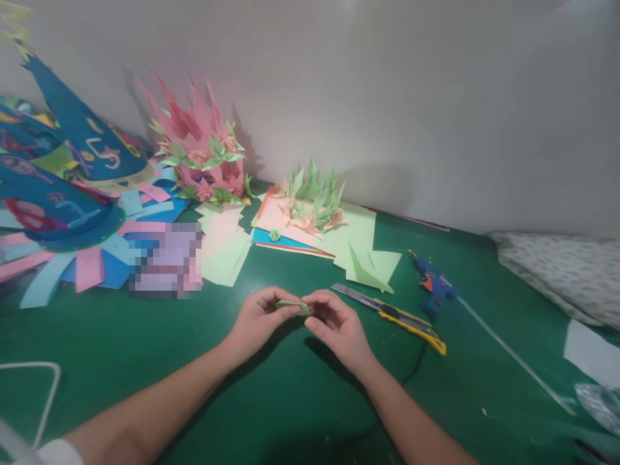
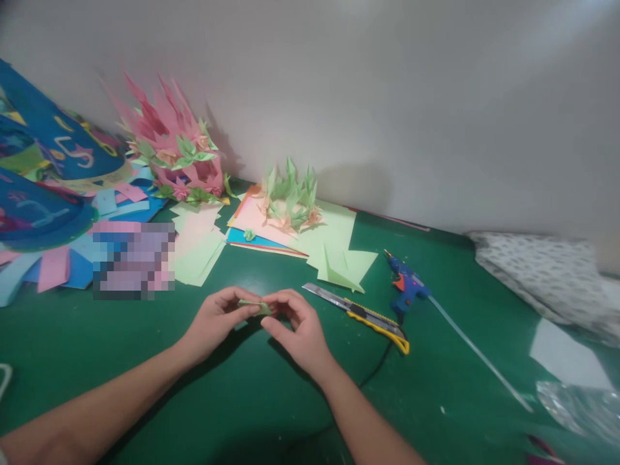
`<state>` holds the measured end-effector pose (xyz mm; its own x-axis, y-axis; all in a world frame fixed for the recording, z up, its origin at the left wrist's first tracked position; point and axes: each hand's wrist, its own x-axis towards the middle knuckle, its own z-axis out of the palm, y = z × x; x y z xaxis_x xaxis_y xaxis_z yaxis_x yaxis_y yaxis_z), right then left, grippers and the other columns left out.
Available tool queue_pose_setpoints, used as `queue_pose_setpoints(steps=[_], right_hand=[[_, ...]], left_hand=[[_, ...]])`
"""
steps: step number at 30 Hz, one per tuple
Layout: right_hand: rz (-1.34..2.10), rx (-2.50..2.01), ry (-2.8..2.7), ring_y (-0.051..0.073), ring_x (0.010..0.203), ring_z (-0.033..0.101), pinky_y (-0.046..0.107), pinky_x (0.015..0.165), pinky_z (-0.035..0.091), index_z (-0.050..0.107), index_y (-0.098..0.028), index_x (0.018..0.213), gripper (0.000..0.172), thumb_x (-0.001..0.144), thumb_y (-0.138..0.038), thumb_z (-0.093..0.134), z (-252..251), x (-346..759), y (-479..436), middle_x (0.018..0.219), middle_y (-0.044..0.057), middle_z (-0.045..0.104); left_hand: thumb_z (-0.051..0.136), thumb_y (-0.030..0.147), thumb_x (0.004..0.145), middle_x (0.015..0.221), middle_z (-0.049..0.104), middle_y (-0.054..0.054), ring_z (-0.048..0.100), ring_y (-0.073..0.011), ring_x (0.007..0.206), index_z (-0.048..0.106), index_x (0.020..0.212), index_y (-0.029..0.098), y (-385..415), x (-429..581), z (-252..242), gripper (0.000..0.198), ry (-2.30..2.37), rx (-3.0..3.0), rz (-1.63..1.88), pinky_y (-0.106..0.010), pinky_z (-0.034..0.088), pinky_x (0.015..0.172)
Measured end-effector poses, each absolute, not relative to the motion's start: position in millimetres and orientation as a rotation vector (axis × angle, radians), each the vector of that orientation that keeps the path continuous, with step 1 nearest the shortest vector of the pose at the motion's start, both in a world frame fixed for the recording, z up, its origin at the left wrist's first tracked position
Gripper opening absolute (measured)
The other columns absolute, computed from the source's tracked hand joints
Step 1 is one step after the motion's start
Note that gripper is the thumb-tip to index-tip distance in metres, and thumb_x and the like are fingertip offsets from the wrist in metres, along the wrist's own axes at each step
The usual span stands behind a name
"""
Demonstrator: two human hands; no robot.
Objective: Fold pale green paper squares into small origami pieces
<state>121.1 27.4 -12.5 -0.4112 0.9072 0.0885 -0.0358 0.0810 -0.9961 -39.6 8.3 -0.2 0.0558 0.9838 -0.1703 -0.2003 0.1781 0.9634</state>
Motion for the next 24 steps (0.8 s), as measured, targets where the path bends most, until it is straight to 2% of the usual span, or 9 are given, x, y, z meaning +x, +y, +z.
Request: queue_pose_setpoints(steps=[3,8,12,14,18,21,24], right_hand=[[1.472,-0.969,-1.483,0.015,0.080,0.058,0.028,0.075,0.049,0.059,-0.022,0.098,0.029,0.070,-0.024,0.066,-15.8,119.3,28.1,0.089,0.003,0.059],[1.507,-1.032,-1.515,0.017,0.088,0.058,0.031,0.080,0.047,0.060,-0.022,0.101,0.025,0.075,-0.024,0.059,-20.6,119.4,29.2,0.102,0.006,0.062],[1.434,-1.068,-1.560,0.016,0.080,0.058,0.030,0.076,0.048,0.060,-0.021,0.098,0.023,0.075,-0.022,0.060,-21.5,120.6,28.2,0.096,0.005,0.063],[1.419,-1.062,-1.582,0.015,0.077,0.057,0.028,0.073,0.047,0.061,-0.020,0.094,0.020,0.074,-0.023,0.060,-21.1,120.6,27.4,0.090,0.004,0.063],[1.394,-1.082,-1.544,0.012,0.067,0.053,0.023,0.063,0.044,0.057,-0.019,0.082,0.009,0.075,-0.024,0.059,-19.5,119.8,27.2,0.075,0.000,0.057],[1.380,-1.082,-1.430,0.010,0.066,0.051,0.020,0.060,0.042,0.050,-0.020,0.084,0.014,0.074,-0.023,0.060,-18.8,119.6,28.4,0.074,-0.002,0.052],[1.290,-1.097,-1.381,0.009,0.063,0.048,0.018,0.058,0.041,0.046,-0.021,0.081,0.014,0.075,-0.022,0.059,-18.7,120.1,29.3,0.072,-0.004,0.047]], left_hand=[[0.066,0.021,0.068,0.084,0.059,-0.003,0.055,-0.0141,0.082,0.066,0.071,0.016,9.3,-42.4,-2.9,0.006,1.087,1.113,1.151,-0.025,0.044,0.075],[0.052,0.026,0.079,0.086,0.058,-0.004,0.053,-0.0136,0.080,0.068,0.088,0.019,8.9,-45.5,-1.2,0.019,1.126,1.290,1.048,-0.026,0.043,0.075],[0.060,0.025,0.073,0.084,0.061,-0.003,0.055,-0.0136,0.077,0.062,0.098,0.018,9.4,-44.6,-3.1,0.025,1.203,1.129,1.071,-0.026,0.045,0.071],[0.063,0.024,0.071,0.078,0.058,-0.001,0.054,-0.0110,0.070,0.059,0.095,0.018,9.9,-43.6,-6.4,0.025,1.211,1.078,1.098,-0.023,0.045,0.065],[0.066,0.020,0.067,0.078,0.049,0.002,0.048,-0.0069,0.063,0.051,0.076,0.017,10.2,-42.4,-12.2,0.018,1.135,1.129,1.218,-0.019,0.043,0.058],[0.066,0.018,0.068,0.090,0.046,-0.002,0.050,-0.0101,0.078,0.050,0.070,0.016,9.1,-42.9,-12.8,0.015,1.090,1.252,1.233,-0.023,0.046,0.069],[0.067,0.016,0.066,0.106,0.042,-0.006,0.049,-0.0153,0.096,0.055,0.078,0.016,7.1,-43.3,-11.6,0.017,1.116,1.414,1.153,-0.029,0.045,0.082]])
